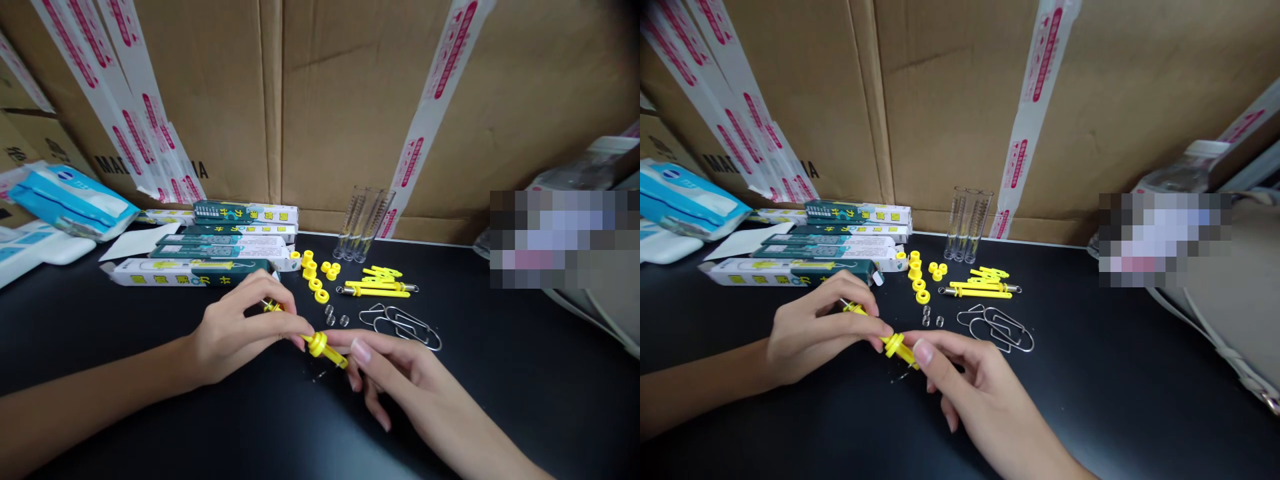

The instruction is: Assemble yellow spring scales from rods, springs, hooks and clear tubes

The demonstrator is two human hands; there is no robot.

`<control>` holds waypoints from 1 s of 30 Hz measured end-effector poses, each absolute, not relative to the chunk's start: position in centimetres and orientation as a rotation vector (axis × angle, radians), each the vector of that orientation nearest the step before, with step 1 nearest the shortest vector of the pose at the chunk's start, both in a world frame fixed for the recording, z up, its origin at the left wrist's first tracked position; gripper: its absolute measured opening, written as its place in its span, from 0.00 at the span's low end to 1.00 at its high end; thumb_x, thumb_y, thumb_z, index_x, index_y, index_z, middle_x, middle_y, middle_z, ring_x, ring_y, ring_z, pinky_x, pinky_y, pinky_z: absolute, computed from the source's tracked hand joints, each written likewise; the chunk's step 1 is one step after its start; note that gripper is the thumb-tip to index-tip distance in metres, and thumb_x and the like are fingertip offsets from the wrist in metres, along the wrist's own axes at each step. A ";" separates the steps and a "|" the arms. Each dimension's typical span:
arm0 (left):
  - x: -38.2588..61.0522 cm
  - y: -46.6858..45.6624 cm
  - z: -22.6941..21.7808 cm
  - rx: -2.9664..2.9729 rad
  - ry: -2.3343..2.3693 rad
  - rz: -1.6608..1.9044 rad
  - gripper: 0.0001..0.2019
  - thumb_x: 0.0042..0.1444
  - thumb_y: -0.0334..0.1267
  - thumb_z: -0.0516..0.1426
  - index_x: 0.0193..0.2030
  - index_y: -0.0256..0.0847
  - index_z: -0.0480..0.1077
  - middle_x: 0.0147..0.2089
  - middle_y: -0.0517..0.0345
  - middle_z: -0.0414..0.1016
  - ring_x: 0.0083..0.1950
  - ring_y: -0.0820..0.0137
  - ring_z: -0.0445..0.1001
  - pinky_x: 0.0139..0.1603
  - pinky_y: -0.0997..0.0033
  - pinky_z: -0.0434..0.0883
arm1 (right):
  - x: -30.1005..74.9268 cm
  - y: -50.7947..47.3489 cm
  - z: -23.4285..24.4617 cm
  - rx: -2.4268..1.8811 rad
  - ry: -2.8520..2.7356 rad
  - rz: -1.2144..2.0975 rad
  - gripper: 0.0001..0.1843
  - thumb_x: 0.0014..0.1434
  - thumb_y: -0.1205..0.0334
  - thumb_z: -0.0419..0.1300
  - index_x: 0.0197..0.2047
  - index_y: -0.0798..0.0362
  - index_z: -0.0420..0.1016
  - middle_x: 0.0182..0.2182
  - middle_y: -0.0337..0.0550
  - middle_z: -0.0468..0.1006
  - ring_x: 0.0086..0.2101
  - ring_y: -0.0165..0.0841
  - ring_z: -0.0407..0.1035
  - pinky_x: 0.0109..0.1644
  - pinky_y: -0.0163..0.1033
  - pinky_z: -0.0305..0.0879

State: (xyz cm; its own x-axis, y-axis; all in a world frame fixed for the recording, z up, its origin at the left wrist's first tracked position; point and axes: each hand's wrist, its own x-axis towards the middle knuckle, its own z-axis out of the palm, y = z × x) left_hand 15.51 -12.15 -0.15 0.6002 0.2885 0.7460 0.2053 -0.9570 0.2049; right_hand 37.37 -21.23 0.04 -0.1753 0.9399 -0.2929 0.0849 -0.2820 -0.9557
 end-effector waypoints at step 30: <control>15.5 -11.6 -0.3 2.722 0.370 1.352 0.10 0.57 0.25 0.66 0.37 0.46 0.81 0.36 0.57 0.77 0.44 0.64 0.71 0.45 0.63 0.73 | 37.2 -21.4 0.2 -1.281 -1.295 1.575 0.20 0.61 0.41 0.64 0.46 0.45 0.86 0.32 0.39 0.82 0.34 0.31 0.70 0.35 0.33 0.64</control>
